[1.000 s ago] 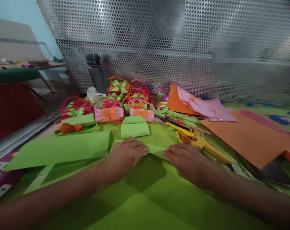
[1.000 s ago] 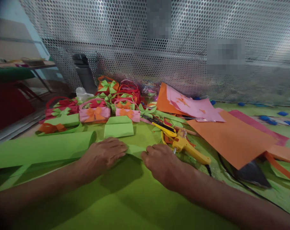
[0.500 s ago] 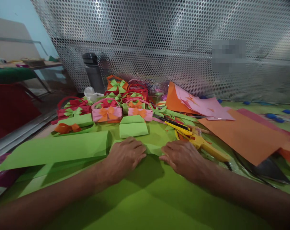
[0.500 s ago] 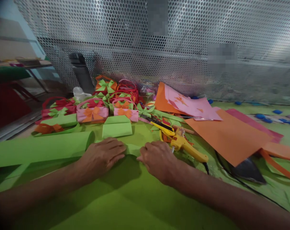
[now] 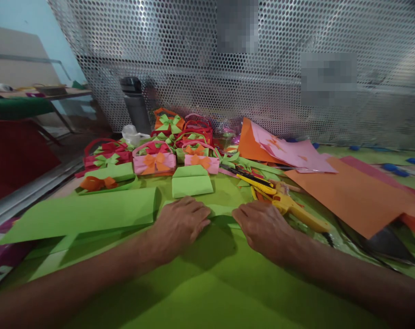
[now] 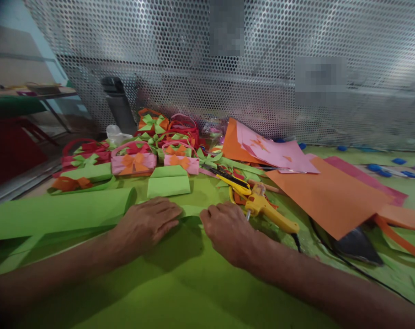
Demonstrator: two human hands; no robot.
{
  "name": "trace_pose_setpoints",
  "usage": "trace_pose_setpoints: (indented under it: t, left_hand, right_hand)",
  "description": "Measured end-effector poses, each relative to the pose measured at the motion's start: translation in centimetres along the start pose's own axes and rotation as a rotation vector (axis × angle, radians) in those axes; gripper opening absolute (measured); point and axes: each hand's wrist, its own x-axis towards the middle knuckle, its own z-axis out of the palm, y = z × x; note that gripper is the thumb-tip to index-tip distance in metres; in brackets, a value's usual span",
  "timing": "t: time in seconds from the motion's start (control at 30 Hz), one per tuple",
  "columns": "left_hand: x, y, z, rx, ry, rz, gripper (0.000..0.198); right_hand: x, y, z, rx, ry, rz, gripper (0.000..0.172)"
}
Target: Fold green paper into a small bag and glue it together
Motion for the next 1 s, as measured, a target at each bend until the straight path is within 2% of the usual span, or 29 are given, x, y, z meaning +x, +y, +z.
trace_pose_setpoints:
  t: [0.13, 0.27, 0.3, 0.43, 0.6, 0.7, 0.83, 1.0]
  left_hand:
    - [-0.1, 0.2, -0.3, 0.05, 0.018, 0.001, 0.024]
    - [-0.6, 0.9, -1.9, 0.16, 0.123, 0.144, 0.02]
    - [-0.9, 1.3, -2.3, 0.179, 0.105, 0.18, 0.019]
    - [-2.6, 2.8, -3.3, 0.224, -0.002, 0.222, 0.014]
    - [-4.5, 3.9, -2.6, 0.189, -0.151, 0.222, 0.014]
    - [-4.8, 3.9, -2.3, 0.144, -0.106, 0.198, 0.018]
    - [-4.7, 3.5, -2.2, 0.045, -0.028, 0.169, 0.022]
    - [-4.9, 3.1, -2.1, -0.037, -0.079, 0.099, 0.026]
  right_hand:
    - [-0.1, -0.4, -1.1, -0.194, 0.128, -0.02, 0.017]
    - [-0.8, -1.3, -3.2, -0.281, 0.289, -0.089, 0.022]
    - [-1.2, -1.6, -3.6, -0.275, 0.291, -0.118, 0.022]
    - [-2.9, -3.1, -3.8, -0.19, 0.181, -0.221, 0.018]
    - [-4.2, -4.4, -2.7, -0.012, 0.019, -0.268, 0.012]
    - [-3.9, -4.6, -2.3, 0.118, 0.039, -0.172, 0.004]
    - [-3.2, -4.6, -2.2, 0.25, 0.038, -0.067, 0.015]
    - [-2.4, -4.8, -1.7, 0.347, 0.02, -0.075, 0.013]
